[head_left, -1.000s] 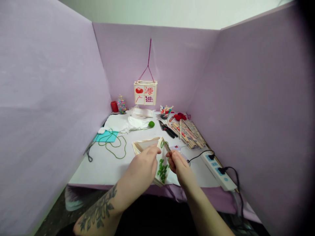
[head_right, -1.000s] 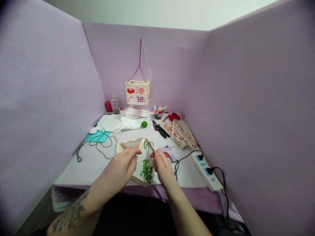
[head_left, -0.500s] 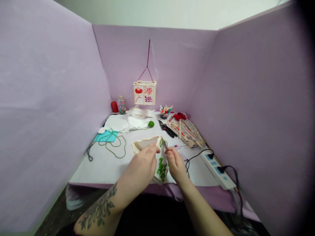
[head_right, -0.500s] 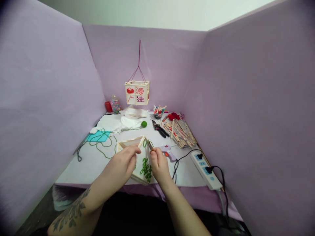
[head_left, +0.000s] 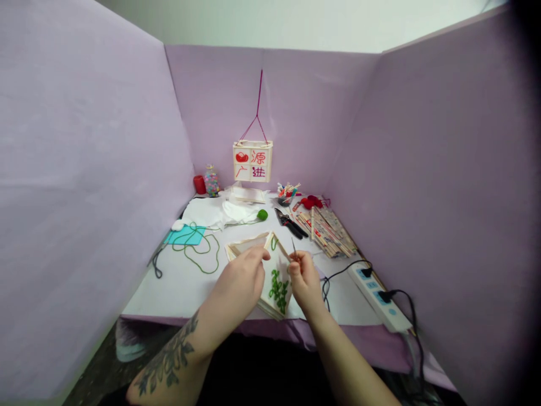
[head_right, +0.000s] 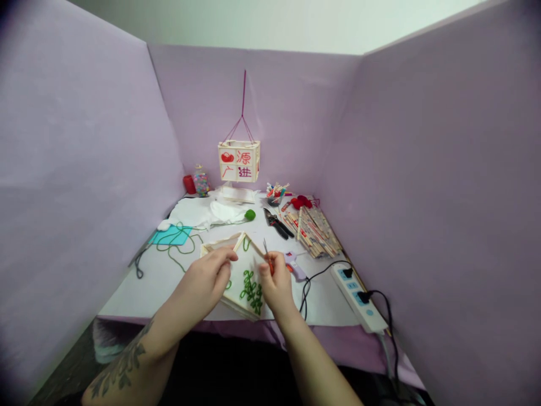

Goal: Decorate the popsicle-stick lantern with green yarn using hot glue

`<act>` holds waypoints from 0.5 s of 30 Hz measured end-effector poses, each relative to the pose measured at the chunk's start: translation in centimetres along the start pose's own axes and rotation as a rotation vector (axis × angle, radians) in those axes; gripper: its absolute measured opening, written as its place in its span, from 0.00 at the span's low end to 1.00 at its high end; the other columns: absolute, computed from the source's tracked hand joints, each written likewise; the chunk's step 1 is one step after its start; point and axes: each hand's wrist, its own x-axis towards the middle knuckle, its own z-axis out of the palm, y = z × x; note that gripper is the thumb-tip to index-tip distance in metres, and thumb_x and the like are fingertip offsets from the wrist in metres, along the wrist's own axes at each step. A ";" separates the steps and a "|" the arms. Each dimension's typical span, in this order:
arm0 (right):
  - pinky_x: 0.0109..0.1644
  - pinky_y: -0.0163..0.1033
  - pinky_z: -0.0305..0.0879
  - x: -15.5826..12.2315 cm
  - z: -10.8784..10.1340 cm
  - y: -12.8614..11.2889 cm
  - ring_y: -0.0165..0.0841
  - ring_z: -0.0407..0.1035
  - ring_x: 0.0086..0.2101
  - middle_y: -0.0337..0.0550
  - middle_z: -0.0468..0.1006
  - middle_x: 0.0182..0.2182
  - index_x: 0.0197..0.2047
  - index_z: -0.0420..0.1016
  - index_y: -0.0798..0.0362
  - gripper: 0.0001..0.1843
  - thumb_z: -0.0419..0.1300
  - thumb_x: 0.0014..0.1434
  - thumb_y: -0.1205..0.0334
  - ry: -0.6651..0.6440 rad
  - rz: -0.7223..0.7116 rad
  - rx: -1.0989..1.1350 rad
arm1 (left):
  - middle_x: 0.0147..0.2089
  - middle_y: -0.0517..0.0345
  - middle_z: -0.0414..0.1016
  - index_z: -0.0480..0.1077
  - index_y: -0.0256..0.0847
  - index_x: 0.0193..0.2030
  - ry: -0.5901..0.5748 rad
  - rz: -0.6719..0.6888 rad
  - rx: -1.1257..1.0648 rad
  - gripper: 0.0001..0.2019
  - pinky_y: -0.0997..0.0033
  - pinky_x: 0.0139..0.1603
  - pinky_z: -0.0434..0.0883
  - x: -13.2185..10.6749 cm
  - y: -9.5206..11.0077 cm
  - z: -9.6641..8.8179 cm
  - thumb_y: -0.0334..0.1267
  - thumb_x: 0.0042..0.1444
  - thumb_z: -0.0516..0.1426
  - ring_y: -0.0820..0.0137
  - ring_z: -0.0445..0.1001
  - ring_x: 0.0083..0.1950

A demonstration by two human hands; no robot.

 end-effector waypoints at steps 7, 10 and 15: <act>0.35 0.38 0.57 9.3 -1.1 2.4 0.36 0.68 0.30 0.41 0.75 0.27 0.36 0.71 0.51 0.09 0.58 0.61 0.54 -0.137 0.072 -0.430 | 0.44 0.54 0.79 0.70 0.41 0.45 0.072 -0.214 0.090 0.12 0.65 0.42 0.72 -0.3 -3.6 -2.2 0.30 0.61 0.47 0.65 0.78 0.41; 0.38 0.39 0.59 12.5 0.9 2.0 0.38 0.69 0.32 0.45 0.77 0.28 0.32 0.73 0.52 0.07 0.67 0.51 0.61 -0.181 0.031 -0.469 | 0.39 0.56 0.79 0.70 0.41 0.46 0.101 -0.275 0.096 0.12 0.68 0.37 0.70 -0.8 -4.8 -2.6 0.32 0.62 0.48 0.66 0.77 0.36; 0.48 0.42 0.62 9.9 4.0 -1.9 0.40 0.68 0.44 0.51 0.76 0.42 0.41 0.74 0.54 0.07 0.56 0.61 0.63 -0.088 -0.123 -0.408 | 0.37 0.57 0.79 0.70 0.41 0.45 0.144 -0.256 0.023 0.10 0.69 0.36 0.70 -1.4 -5.7 -2.7 0.32 0.63 0.49 0.68 0.76 0.34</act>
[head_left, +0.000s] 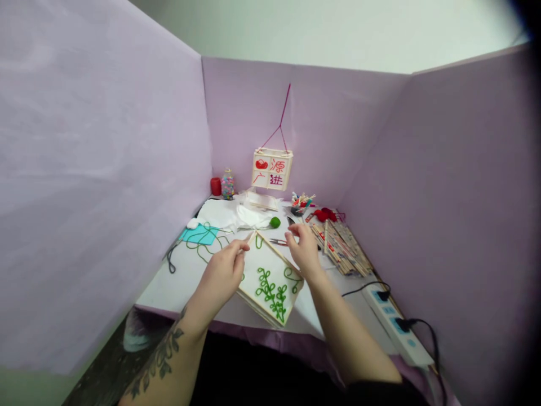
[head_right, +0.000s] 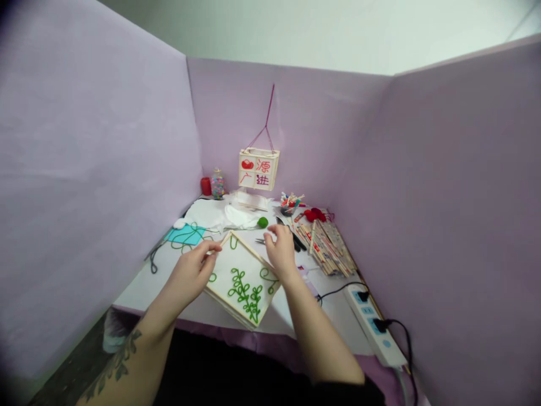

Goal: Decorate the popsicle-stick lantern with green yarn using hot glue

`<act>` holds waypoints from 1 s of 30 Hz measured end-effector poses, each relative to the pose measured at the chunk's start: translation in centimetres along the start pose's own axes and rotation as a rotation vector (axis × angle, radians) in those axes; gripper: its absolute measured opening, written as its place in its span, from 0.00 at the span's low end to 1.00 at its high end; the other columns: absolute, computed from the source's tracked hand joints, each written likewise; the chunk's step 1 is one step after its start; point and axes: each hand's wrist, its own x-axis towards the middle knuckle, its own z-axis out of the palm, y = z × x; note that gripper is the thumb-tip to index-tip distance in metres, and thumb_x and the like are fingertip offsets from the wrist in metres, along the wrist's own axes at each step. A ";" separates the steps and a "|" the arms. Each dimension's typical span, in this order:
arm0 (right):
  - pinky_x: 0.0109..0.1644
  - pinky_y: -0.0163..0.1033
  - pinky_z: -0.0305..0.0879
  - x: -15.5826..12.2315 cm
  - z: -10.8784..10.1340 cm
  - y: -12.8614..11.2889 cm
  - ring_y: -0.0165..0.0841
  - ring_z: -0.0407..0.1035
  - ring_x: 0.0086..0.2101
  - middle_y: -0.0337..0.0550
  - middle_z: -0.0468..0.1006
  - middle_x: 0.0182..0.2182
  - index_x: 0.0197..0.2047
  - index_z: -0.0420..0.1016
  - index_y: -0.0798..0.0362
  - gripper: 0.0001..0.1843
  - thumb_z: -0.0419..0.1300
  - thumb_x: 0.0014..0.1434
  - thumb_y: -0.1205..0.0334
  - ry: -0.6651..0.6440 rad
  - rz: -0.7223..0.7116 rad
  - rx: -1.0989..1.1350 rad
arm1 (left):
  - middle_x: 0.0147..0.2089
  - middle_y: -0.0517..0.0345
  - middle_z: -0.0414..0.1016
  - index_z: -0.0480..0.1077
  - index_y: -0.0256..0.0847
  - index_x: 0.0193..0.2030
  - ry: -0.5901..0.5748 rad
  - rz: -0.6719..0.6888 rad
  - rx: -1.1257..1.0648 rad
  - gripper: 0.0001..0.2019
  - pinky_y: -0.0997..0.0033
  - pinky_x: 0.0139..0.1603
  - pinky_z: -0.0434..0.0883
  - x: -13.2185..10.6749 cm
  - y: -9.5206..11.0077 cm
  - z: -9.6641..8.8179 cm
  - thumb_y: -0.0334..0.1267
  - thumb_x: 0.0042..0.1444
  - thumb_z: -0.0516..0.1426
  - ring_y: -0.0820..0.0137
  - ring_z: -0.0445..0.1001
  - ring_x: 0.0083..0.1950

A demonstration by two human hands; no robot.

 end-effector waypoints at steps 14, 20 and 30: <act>0.45 0.43 0.68 -5.7 0.2 -5.2 0.36 0.70 0.38 0.44 0.73 0.36 0.38 0.80 0.49 0.09 0.58 0.61 0.61 0.152 -0.117 0.384 | 0.43 0.54 0.79 0.69 0.40 0.45 -0.031 0.107 -0.075 0.11 0.64 0.50 0.74 -0.4 2.1 0.3 0.28 0.61 0.49 0.67 0.77 0.43; 0.43 0.43 0.68 -5.7 -0.1 -5.4 0.36 0.70 0.37 0.45 0.74 0.36 0.39 0.79 0.49 0.08 0.58 0.62 0.61 0.182 -0.128 0.365 | 0.48 0.52 0.78 0.68 0.41 0.45 -0.018 0.160 -0.087 0.11 0.64 0.52 0.73 -0.4 2.2 0.7 0.27 0.61 0.48 0.66 0.77 0.50; 0.42 0.42 0.67 -4.4 -0.9 -4.5 0.35 0.68 0.37 0.44 0.70 0.35 0.38 0.76 0.49 0.09 0.55 0.64 0.64 0.058 -0.354 0.272 | 0.48 0.52 0.78 0.68 0.40 0.45 -0.054 0.153 -0.103 0.11 0.64 0.52 0.73 -0.6 2.2 0.7 0.26 0.62 0.48 0.66 0.77 0.51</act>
